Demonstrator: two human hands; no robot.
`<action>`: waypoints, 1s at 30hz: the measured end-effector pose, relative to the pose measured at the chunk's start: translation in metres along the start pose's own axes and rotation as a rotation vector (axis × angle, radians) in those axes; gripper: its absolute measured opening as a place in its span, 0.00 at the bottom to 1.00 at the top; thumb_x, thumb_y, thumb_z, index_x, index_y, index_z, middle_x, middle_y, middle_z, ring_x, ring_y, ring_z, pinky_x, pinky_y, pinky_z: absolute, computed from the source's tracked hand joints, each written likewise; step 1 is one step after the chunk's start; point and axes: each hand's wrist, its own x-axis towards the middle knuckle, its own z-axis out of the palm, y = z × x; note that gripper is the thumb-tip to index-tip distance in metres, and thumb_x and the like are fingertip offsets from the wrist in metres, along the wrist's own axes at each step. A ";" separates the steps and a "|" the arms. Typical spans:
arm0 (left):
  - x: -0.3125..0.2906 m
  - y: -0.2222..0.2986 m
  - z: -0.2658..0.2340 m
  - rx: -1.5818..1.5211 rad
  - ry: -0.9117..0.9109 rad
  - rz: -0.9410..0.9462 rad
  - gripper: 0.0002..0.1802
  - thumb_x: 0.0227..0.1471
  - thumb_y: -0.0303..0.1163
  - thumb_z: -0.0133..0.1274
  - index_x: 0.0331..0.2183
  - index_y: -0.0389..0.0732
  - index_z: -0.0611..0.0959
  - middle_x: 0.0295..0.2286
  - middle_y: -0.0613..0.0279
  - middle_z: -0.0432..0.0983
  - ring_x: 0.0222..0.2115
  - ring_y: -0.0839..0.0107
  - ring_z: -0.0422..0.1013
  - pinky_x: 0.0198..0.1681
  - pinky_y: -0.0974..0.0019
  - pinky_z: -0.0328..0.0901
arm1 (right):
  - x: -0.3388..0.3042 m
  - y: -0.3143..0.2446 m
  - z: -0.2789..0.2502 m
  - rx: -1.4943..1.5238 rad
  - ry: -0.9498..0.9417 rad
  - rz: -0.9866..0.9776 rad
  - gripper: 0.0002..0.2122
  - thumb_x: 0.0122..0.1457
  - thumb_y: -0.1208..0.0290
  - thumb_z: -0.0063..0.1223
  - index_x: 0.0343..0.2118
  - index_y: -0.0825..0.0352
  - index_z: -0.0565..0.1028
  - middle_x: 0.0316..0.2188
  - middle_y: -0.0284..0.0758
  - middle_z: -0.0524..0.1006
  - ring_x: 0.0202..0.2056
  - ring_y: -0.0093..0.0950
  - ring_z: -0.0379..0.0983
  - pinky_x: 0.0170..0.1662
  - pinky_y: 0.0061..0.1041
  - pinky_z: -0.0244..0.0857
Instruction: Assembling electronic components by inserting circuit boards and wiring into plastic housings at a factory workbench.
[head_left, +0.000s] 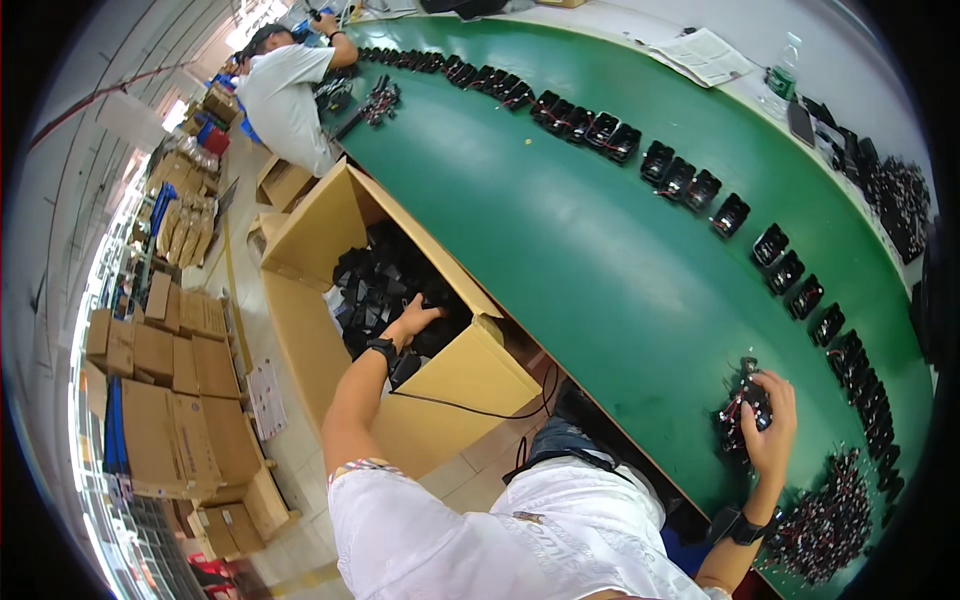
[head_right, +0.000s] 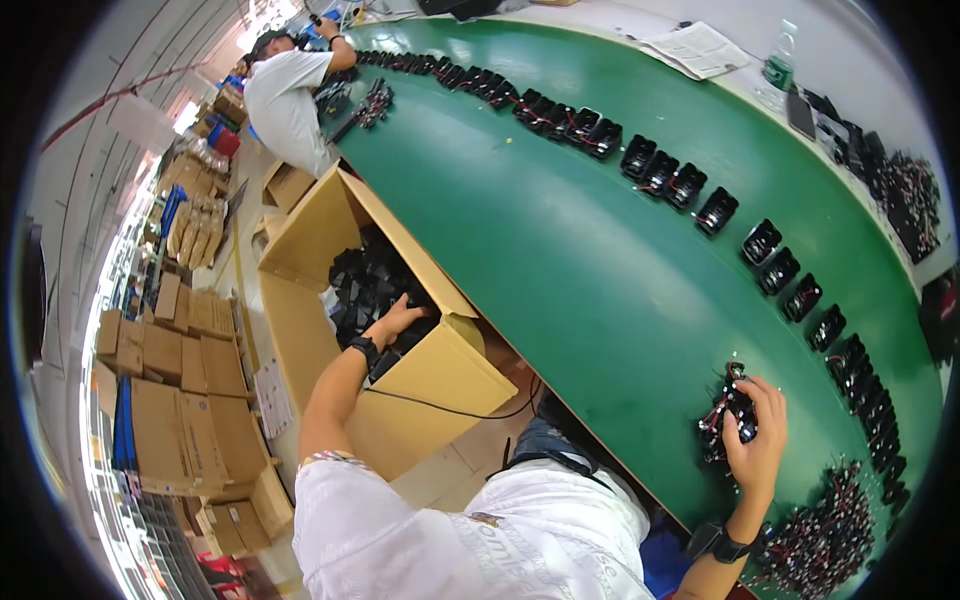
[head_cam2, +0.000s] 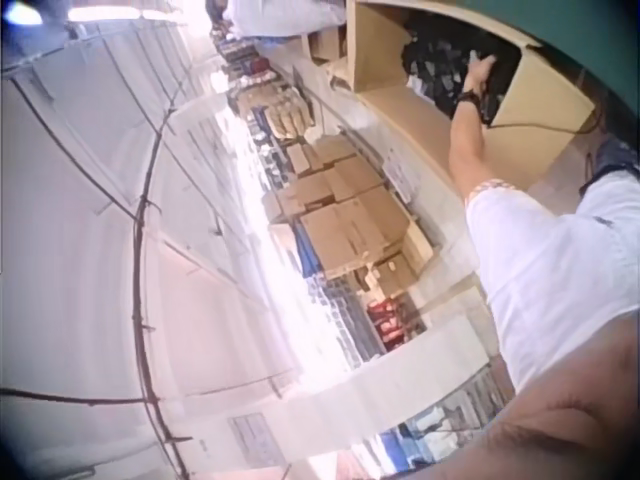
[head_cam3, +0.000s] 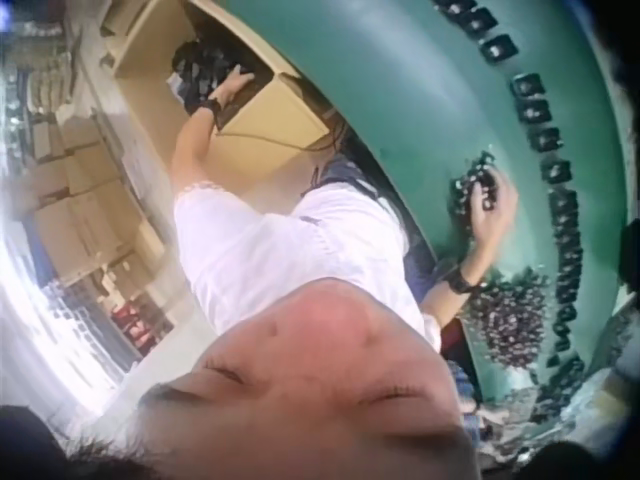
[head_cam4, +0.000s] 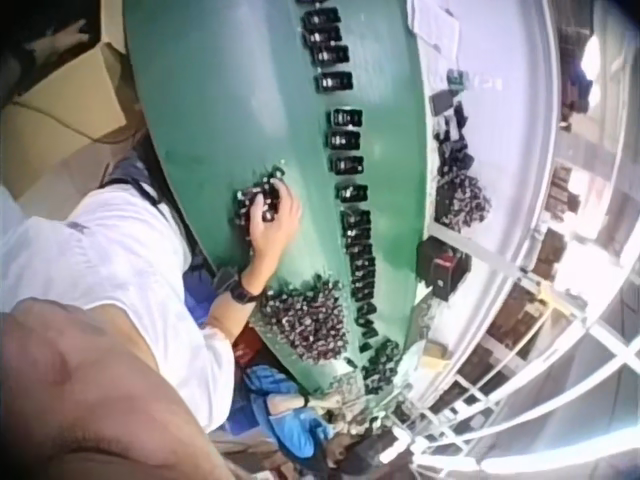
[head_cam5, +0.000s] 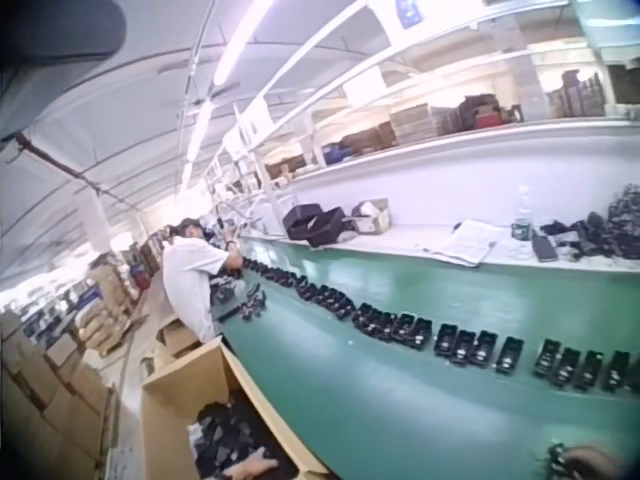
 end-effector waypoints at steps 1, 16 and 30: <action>-0.005 0.005 0.000 0.012 -0.008 0.010 0.38 0.40 0.33 0.62 0.52 0.33 0.65 0.41 0.53 0.72 0.42 0.63 0.69 0.43 0.64 0.66 | -0.001 -0.001 0.000 0.002 -0.001 -0.001 0.16 0.44 0.77 0.52 0.39 0.68 0.72 0.43 0.43 0.72 0.45 0.41 0.67 0.51 0.34 0.59; -0.116 0.251 0.006 0.216 0.073 0.906 0.27 0.39 0.28 0.58 0.45 0.40 0.69 0.32 0.64 0.66 0.31 0.72 0.65 0.35 0.70 0.64 | -0.001 0.018 -0.004 -0.048 0.034 -0.040 0.16 0.43 0.69 0.55 0.38 0.63 0.74 0.41 0.38 0.74 0.45 0.40 0.68 0.49 0.35 0.61; -0.141 0.267 0.278 1.142 -0.403 1.152 0.34 0.33 0.41 0.62 0.46 0.51 0.70 0.35 0.48 0.69 0.34 0.47 0.71 0.37 0.51 0.69 | -0.010 0.030 -0.003 -0.011 0.003 -0.061 0.16 0.47 0.65 0.56 0.41 0.61 0.74 0.43 0.35 0.73 0.45 0.37 0.67 0.49 0.36 0.61</action>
